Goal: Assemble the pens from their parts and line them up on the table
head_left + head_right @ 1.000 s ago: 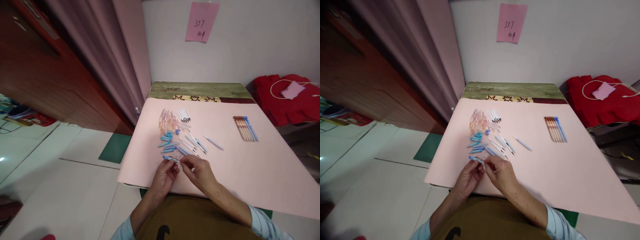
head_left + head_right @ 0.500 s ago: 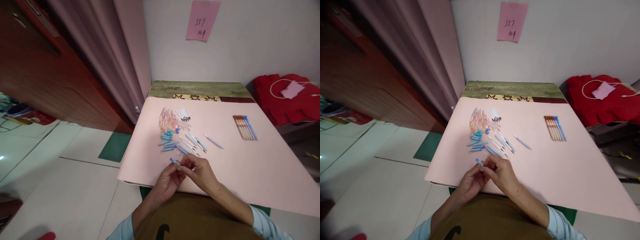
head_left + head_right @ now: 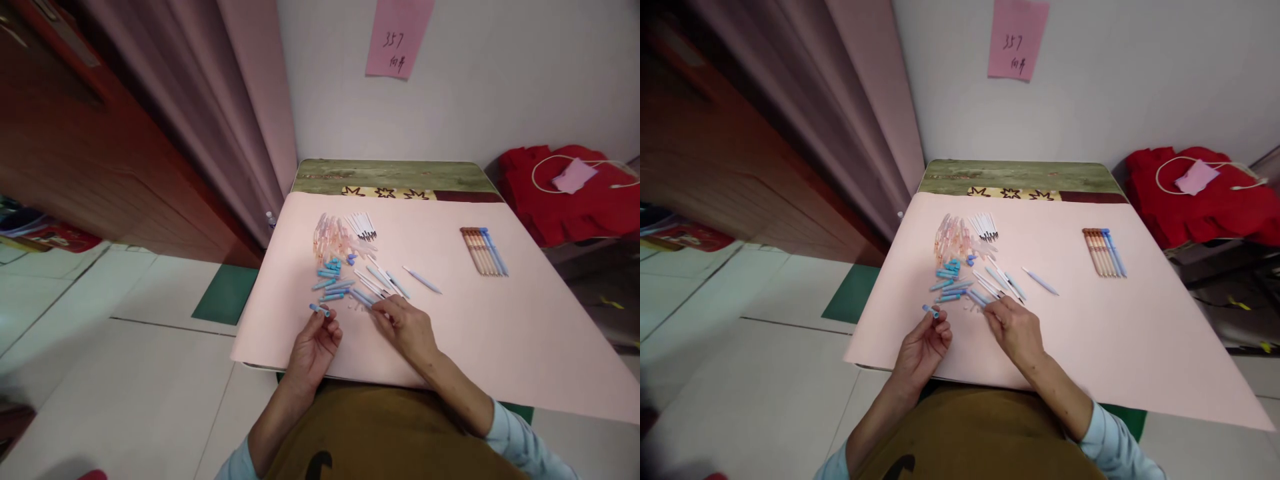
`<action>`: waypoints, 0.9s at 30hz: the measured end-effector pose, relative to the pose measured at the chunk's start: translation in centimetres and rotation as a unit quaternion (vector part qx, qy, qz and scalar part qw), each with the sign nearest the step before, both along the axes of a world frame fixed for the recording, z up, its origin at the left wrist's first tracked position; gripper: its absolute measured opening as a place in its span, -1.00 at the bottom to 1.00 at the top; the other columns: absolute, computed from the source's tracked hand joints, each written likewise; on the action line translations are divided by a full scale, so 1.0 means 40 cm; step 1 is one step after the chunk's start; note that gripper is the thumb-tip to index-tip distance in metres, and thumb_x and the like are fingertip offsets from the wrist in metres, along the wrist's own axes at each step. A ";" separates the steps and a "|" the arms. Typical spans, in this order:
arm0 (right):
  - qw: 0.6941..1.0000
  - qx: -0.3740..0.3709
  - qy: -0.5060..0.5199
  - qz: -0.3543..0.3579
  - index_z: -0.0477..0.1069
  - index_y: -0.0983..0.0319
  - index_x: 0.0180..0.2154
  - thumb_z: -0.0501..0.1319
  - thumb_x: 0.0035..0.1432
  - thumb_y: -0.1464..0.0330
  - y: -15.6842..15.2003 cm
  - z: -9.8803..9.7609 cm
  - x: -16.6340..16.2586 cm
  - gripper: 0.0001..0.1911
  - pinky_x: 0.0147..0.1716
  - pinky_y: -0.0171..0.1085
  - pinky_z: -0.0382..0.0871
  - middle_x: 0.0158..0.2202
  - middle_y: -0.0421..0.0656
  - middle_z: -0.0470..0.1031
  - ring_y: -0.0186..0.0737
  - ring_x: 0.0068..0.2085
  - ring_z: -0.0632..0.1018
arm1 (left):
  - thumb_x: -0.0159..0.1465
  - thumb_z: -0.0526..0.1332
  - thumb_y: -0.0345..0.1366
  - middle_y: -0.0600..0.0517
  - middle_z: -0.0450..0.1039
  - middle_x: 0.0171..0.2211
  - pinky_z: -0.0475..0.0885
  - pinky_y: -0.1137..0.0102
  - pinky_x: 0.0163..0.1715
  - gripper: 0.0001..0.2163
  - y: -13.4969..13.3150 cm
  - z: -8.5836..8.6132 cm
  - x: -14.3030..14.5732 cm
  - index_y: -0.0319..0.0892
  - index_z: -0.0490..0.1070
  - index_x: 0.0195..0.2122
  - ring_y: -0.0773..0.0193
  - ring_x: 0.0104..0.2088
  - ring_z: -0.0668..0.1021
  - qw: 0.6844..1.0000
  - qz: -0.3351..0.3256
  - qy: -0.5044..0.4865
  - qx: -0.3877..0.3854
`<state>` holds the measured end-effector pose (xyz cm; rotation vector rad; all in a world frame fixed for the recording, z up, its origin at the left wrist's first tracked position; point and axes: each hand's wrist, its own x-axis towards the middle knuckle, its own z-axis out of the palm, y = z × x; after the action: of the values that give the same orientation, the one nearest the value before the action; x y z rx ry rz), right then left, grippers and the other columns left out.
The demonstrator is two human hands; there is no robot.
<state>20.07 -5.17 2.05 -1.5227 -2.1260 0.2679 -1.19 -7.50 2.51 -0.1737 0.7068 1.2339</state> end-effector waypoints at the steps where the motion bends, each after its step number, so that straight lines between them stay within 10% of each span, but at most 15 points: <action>1: 1.000 -0.006 -0.016 0.007 0.55 0.15 -0.28 0.13 0.33 0.30 -0.001 -0.004 -0.010 -0.77 -0.46 -0.38 0.19 -0.35 -0.19 0.53 -0.34 -0.41 0.51 | 0.19 0.33 -0.47 0.00 0.49 -0.36 0.48 0.52 -0.46 -0.92 -0.002 -0.001 0.005 -0.29 0.48 -0.29 0.45 -0.49 0.45 1.000 -0.007 -0.002 -0.001; 15: 0.971 -0.025 -0.195 0.135 0.50 0.24 -0.30 0.13 0.32 0.44 0.083 -0.021 -0.090 -0.82 -0.31 -0.27 0.17 -0.31 -0.09 0.48 -0.21 -0.28 0.47 | 0.31 0.18 -0.49 -0.05 0.52 -0.39 0.46 0.53 -0.50 -0.90 0.009 0.016 0.026 -0.33 0.47 -0.33 0.45 -0.53 0.46 0.999 0.003 0.014 -0.051; 27: 0.975 -0.064 0.200 0.070 0.48 0.17 -0.23 0.16 0.27 0.39 0.027 0.110 -0.074 -0.89 -0.32 -0.37 0.37 -0.30 -0.19 0.58 -0.29 -0.33 0.56 | 0.24 0.28 -0.47 -0.02 0.53 -0.39 0.47 0.50 -0.44 -0.96 0.020 0.025 0.066 -0.32 0.47 -0.28 0.42 -0.49 0.49 0.999 -0.026 0.021 -0.034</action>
<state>17.12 -4.09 6.47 -1.2579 -1.9186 0.7114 1.44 -6.71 3.49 -0.1841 0.7855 1.1669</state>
